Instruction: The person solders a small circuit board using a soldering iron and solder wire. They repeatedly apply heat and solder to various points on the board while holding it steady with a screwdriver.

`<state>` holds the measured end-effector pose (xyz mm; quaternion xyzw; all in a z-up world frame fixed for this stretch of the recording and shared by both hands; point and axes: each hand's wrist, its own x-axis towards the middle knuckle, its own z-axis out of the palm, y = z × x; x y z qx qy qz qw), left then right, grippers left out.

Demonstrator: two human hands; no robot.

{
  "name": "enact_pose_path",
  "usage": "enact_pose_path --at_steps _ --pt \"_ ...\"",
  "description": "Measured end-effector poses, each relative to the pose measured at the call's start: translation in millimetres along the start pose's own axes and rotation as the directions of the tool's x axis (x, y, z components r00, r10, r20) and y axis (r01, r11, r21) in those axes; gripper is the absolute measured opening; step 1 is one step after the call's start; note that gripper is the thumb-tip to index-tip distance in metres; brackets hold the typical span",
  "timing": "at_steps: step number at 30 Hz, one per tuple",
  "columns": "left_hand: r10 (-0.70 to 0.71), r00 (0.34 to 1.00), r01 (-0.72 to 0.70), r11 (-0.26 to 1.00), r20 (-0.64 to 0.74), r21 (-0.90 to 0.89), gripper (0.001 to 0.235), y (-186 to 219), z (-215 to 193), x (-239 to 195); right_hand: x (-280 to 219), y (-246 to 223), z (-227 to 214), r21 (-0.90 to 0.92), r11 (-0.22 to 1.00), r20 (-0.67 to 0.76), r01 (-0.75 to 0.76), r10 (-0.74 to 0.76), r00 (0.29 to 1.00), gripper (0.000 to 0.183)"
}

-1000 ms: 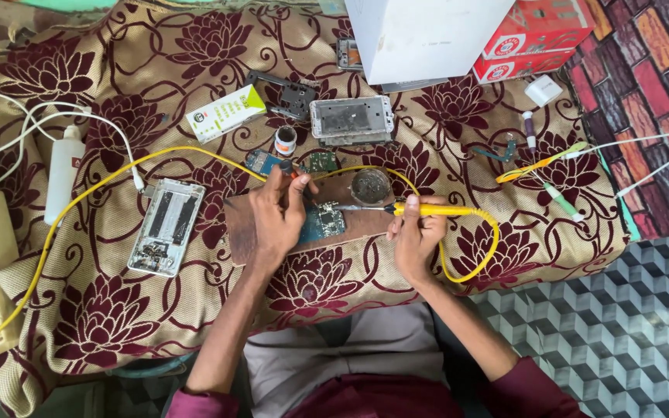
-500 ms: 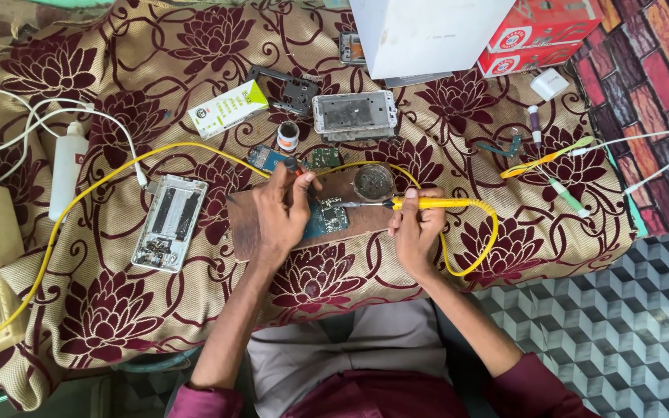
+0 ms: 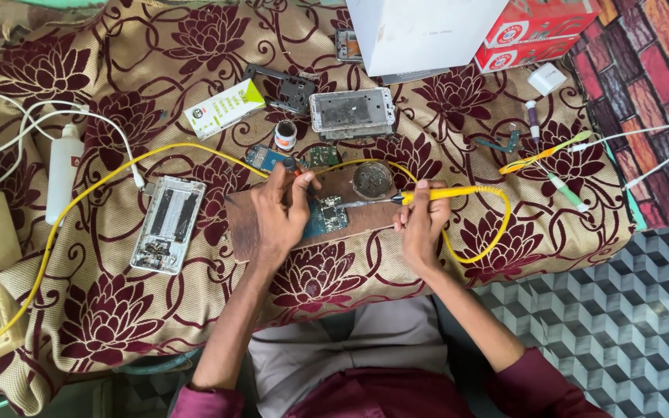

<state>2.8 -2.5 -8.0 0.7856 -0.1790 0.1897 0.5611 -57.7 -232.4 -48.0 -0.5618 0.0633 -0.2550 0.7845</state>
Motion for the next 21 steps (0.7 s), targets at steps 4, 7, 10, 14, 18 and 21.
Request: enact_pose_path --at_steps 4,7,10,14,18,21 --pt "0.004 1.000 -0.004 1.000 -0.005 -0.013 0.023 3.2 0.0 -0.3 -1.6 -0.5 -1.6 0.003 1.000 0.036 0.015 -0.015 0.999 0.023" --pt "0.001 1.000 -0.001 1.000 -0.001 -0.005 0.022 5.7 -1.7 -0.5 -5.1 0.0 -1.0 0.025 0.994 0.129 0.104 -0.106 0.986 0.022" --pt "0.032 0.999 -0.032 0.999 -0.007 -0.010 0.022 6.8 -1.3 -0.8 -6.3 0.0 -0.9 -0.003 0.990 0.135 0.139 -0.137 0.981 0.022" --pt "-0.012 1.000 0.012 1.000 0.000 0.003 0.022 4.8 -0.9 0.3 -7.6 -0.1 1.7 0.011 0.990 0.131 0.144 -0.144 0.981 0.020" --pt "0.025 1.000 -0.025 0.999 -0.018 -0.028 0.021 4.9 -0.9 -1.5 -15.9 -3.8 2.4 0.008 0.991 0.111 0.130 -0.130 0.985 0.018" --pt "0.016 1.000 -0.016 1.000 -0.012 -0.025 0.021 4.2 -0.5 -2.1 -18.3 -5.8 0.1 0.008 0.988 0.175 0.157 -0.155 0.972 0.017"
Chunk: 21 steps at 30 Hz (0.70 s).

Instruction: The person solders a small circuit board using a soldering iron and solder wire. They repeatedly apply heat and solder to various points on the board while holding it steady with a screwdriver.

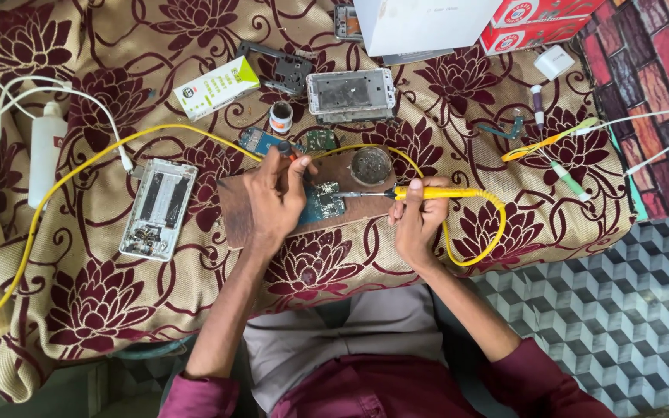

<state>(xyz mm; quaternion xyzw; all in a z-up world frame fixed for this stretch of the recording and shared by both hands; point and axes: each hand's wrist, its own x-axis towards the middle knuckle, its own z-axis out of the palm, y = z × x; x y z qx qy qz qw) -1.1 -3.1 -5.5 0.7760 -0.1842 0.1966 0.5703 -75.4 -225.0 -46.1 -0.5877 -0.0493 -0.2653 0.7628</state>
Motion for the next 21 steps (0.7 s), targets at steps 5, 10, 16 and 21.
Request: enact_pose_path --at_steps 5,10,16,21 --pt "0.052 0.999 -0.052 0.998 -0.009 0.021 0.019 1.8 -1.4 -0.7 -5.4 1.1 -2.0 -0.090 0.993 0.019 0.072 -0.071 0.997 0.017" --pt "0.031 0.999 -0.031 0.999 -0.011 0.026 0.021 3.2 -0.2 0.7 -10.4 5.8 -7.1 -0.098 0.975 0.083 0.198 -0.191 0.978 0.015" --pt "0.024 1.000 -0.024 0.999 -0.015 0.037 0.020 4.3 -0.2 0.6 -9.5 4.3 -5.2 -0.114 0.968 0.052 0.223 -0.218 0.975 0.017" --pt "0.039 0.999 -0.039 0.999 -0.013 0.026 0.024 3.8 -0.9 -0.1 -8.8 -0.6 -1.3 -0.094 0.981 -0.004 0.168 -0.169 0.986 0.017"
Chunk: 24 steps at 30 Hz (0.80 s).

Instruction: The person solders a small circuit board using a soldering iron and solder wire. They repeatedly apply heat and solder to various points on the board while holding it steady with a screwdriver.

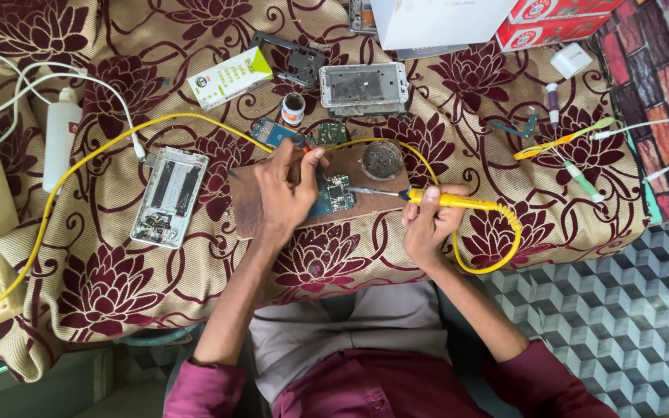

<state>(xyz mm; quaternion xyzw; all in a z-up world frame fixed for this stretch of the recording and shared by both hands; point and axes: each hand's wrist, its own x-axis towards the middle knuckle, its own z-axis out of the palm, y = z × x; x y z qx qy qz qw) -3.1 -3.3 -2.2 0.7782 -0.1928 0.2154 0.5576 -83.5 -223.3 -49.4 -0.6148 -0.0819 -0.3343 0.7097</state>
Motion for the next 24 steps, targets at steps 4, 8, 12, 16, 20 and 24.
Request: enact_pose_path --at_steps 4,8,12,16,20,24 --pt "0.019 1.000 -0.019 1.000 -0.008 0.004 0.022 -0.9 0.0 0.6 2.3 1.2 0.4 -0.005 1.000 0.031 -0.003 0.003 1.000 0.017" --pt "-0.001 1.000 0.001 1.000 -0.006 0.002 0.023 -0.6 0.3 0.0 1.0 0.8 -1.5 -0.016 0.999 0.048 -0.043 0.044 0.998 0.016" --pt "0.021 1.000 -0.021 1.000 -0.012 -0.008 0.022 -0.9 -0.1 -0.8 1.3 -1.6 0.2 0.004 0.996 0.016 -0.087 0.087 0.996 0.017" --pt "0.010 1.000 -0.010 1.000 -0.003 -0.002 0.023 -4.5 0.7 -0.9 2.6 -4.5 1.0 0.033 0.997 -0.014 -0.070 0.070 0.997 0.016" --pt "0.012 1.000 -0.012 0.999 -0.011 0.032 0.021 -8.0 1.0 -2.4 4.2 -4.1 2.5 0.026 0.996 0.030 -0.089 0.088 0.996 0.016" --pt "-0.010 1.000 0.010 1.000 0.002 0.003 0.022 -11.8 1.2 -1.6 6.2 3.2 -0.2 -0.021 1.000 0.061 -0.023 0.024 0.998 0.016"
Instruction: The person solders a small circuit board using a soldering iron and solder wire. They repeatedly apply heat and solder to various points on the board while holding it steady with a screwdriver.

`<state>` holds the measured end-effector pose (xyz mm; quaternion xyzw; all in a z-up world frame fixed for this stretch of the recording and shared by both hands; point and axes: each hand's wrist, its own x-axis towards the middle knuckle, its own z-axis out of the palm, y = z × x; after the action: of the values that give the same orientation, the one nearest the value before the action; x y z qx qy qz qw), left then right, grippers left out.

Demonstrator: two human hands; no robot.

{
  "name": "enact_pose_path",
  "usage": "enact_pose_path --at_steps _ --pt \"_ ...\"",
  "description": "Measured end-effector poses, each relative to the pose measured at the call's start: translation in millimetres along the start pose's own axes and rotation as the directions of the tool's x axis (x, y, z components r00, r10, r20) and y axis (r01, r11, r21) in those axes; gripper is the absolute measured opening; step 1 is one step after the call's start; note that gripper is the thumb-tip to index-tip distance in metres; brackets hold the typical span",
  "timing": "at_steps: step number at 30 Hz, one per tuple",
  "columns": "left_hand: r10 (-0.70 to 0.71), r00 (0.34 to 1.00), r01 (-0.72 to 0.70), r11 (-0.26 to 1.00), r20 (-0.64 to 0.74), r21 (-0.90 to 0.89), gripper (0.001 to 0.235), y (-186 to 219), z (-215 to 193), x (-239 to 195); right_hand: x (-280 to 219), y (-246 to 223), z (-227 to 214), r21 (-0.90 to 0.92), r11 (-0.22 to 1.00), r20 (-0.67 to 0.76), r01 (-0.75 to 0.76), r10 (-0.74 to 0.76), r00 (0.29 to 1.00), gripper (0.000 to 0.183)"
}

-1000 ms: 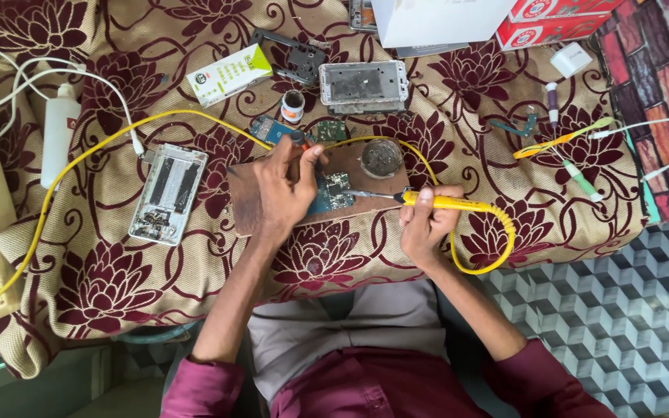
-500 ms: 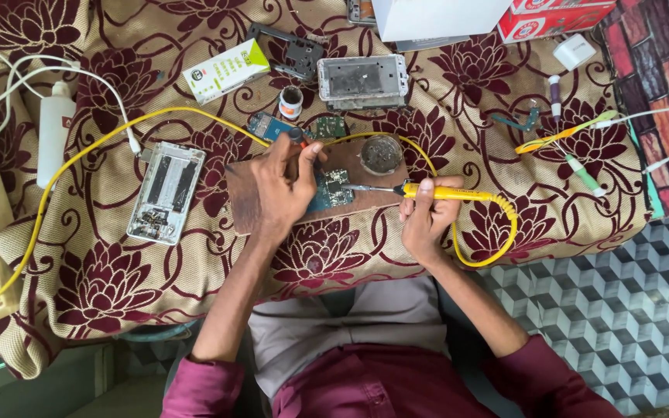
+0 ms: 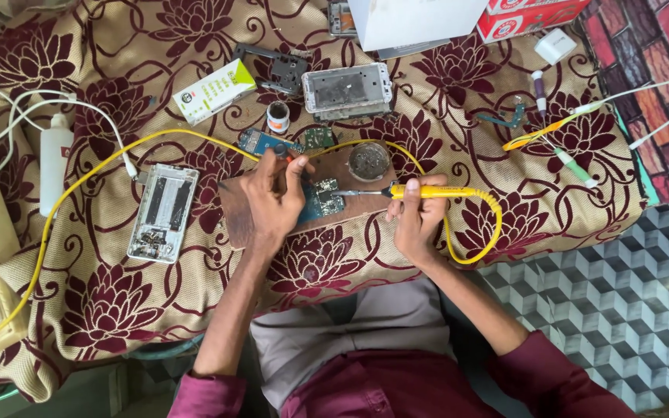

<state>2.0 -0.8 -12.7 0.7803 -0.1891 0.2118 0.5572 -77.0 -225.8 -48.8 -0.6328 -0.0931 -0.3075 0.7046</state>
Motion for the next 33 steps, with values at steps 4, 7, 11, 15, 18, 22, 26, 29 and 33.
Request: enact_pose_path --at_steps 4,7,11,15,18,22,26,29,33 --pt "-0.020 1.000 0.020 1.000 0.004 -0.008 0.020 2.0 -1.4 -0.7 -2.0 5.3 -1.3 0.029 0.998 0.000 0.059 -0.059 0.998 0.017" --pt "-0.007 1.000 0.007 1.000 0.005 -0.010 0.019 7.0 -2.1 0.7 -4.4 3.0 0.0 0.040 0.999 -0.019 0.036 -0.035 0.999 0.016" --pt "-0.046 0.999 0.046 0.999 0.020 -0.015 0.021 11.6 0.3 0.0 -3.0 -6.6 1.4 0.024 0.998 -0.029 0.050 -0.049 0.998 0.016" --pt "-0.074 0.996 0.076 0.996 0.042 -0.045 0.023 9.9 -1.2 3.3 4.7 -17.4 9.5 0.055 0.994 -0.049 0.090 -0.087 0.995 0.019" --pt "-0.078 0.996 0.083 0.989 0.044 -0.119 0.027 8.9 -3.6 2.2 11.2 -29.4 8.6 0.108 0.994 -0.145 0.005 0.011 0.989 0.023" --pt "-0.006 0.999 0.005 1.000 0.049 0.019 0.028 12.2 -3.9 3.2 24.9 -50.3 -12.1 0.281 0.882 -0.257 -0.378 0.449 0.856 0.043" --pt "0.151 0.988 -0.153 0.979 0.028 0.137 0.024 28.5 -8.9 -5.0 39.7 -65.1 -32.9 0.391 0.815 -0.257 -0.427 0.542 0.800 0.038" --pt "0.131 0.991 -0.131 0.985 0.008 0.116 0.019 40.1 -14.0 -7.4 51.2 -73.1 -38.6 0.382 0.807 -0.277 -0.450 0.565 0.777 0.039" --pt "0.095 0.995 -0.101 0.978 0.041 0.183 0.018 33.1 -11.8 -9.0 56.3 -78.1 -37.3 0.365 0.854 -0.275 -0.371 0.480 0.833 0.026"
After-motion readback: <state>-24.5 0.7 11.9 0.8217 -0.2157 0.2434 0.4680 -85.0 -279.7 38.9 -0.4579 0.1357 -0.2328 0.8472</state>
